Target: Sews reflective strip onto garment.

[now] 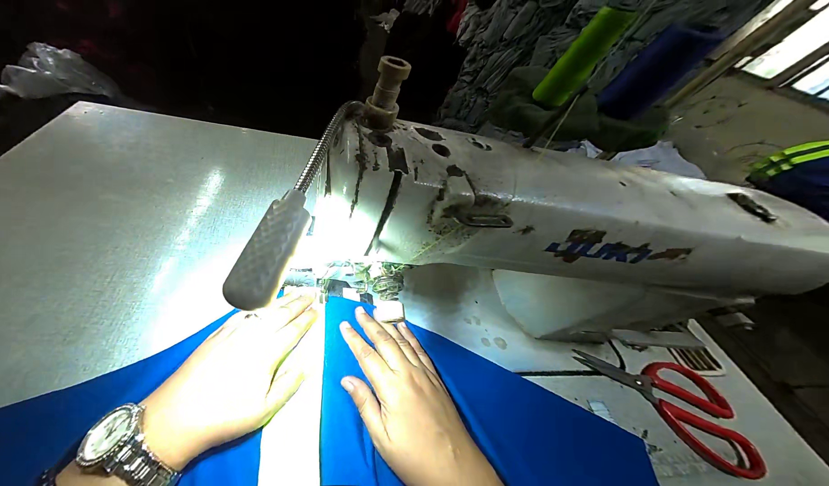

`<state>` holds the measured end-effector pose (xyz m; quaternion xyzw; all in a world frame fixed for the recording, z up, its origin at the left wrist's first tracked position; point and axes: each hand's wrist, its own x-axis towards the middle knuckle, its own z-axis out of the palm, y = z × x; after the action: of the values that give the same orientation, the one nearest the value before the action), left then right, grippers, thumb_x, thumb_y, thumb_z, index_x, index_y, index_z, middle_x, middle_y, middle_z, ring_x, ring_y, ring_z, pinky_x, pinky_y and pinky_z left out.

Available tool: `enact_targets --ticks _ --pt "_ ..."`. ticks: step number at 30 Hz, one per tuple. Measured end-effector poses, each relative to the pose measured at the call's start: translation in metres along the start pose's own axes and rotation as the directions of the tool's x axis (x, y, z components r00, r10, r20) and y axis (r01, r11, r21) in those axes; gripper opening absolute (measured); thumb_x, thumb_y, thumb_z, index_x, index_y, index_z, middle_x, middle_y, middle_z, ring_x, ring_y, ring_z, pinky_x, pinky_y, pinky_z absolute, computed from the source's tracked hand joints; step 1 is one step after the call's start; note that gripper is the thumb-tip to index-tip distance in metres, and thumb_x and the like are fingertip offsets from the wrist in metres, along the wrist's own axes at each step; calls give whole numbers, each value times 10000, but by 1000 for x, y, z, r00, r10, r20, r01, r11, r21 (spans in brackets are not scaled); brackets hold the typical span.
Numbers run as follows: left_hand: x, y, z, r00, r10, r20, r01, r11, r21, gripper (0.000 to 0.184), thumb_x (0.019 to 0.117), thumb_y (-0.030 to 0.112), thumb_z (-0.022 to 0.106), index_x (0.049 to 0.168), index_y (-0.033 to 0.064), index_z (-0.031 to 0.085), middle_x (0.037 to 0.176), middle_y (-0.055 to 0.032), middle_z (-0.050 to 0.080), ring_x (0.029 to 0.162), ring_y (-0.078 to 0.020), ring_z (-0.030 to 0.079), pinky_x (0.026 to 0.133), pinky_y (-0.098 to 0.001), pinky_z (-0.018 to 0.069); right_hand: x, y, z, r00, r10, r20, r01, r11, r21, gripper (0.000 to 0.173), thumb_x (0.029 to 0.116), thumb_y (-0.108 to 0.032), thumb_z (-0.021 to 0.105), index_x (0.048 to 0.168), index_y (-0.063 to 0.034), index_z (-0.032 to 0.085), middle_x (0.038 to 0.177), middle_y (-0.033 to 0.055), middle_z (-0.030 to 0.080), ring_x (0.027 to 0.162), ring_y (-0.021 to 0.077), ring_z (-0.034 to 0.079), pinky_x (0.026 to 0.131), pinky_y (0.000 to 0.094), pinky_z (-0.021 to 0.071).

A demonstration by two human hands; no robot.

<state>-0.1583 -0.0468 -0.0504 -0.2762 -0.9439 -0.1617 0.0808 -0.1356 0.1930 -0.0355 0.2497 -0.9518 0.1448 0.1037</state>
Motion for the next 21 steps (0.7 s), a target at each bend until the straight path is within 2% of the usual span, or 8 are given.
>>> enact_targets --ticks 6,9,10,11,13,16,19,21 --pt "4 -6 -3 997 33 71 -33 999 2 706 1005 594 307 1547 172 471 1628 10 408 1519 -136 337 1230 -448 301 5 4 0 1000 -2 24 2 1000 25 511 1054 -453 407 1466 -212 588 1524 38 551 1448 240 474 1201 493 352" --pt "-1 10 -21 964 -6 267 4 1000 6 877 969 706 273 1643 146 233 1724 -28 149 1590 -179 104 1263 -558 118 -4 -2 -2 988 -58 -146 73 992 102 407 1033 -349 488 1331 -171 699 1391 83 656 1365 293 562 1154 502 427" --pt "-8 18 -24 968 23 251 -26 1000 8 906 966 719 282 1630 102 266 1715 -74 184 1587 -234 141 1236 -628 138 -9 -8 -7 975 -86 -207 112 987 119 358 1029 -316 506 1259 -169 738 1325 80 696 1316 288 605 1125 489 463" --pt "-18 28 -25 979 65 193 -68 998 9 889 976 699 298 1591 60 354 1678 -114 290 1560 -279 250 1199 -680 199 -15 -15 -13 966 -109 -236 143 981 135 322 1029 -298 517 1196 -171 761 1263 69 725 1264 267 642 1100 467 487" --pt "-44 48 -25 986 124 116 -126 992 10 765 1029 600 326 1509 25 483 1585 -142 454 1474 -314 427 1147 -692 296 -36 -31 -23 975 -129 -184 164 968 191 272 1032 -271 546 1128 -161 776 1184 54 747 1182 229 678 1062 426 509" --pt "-76 75 -31 983 102 154 -92 993 -71 542 1096 359 381 1490 5 498 1553 -155 493 1447 -330 463 1161 -651 295 -68 -50 -22 989 -135 -62 146 963 225 223 1022 -232 602 1127 -139 776 1171 66 750 1164 260 683 1033 448 518" --pt "-100 97 -24 994 104 -23 -105 993 -46 338 1058 141 503 1336 20 652 1363 -141 667 1296 -306 620 1104 -545 432 -95 -57 -15 987 -138 -79 151 970 189 226 1008 -225 628 1178 -162 762 1223 91 735 1218 313 653 1074 480 482" --pt "-113 106 -17 985 105 -136 -107 994 -8 276 1034 72 541 1256 30 699 1255 -124 722 1189 -278 680 1062 -457 487 -105 -59 -15 984 -146 -104 160 975 152 231 1005 -228 632 1194 -186 756 1226 96 731 1217 317 646 1084 476 468"
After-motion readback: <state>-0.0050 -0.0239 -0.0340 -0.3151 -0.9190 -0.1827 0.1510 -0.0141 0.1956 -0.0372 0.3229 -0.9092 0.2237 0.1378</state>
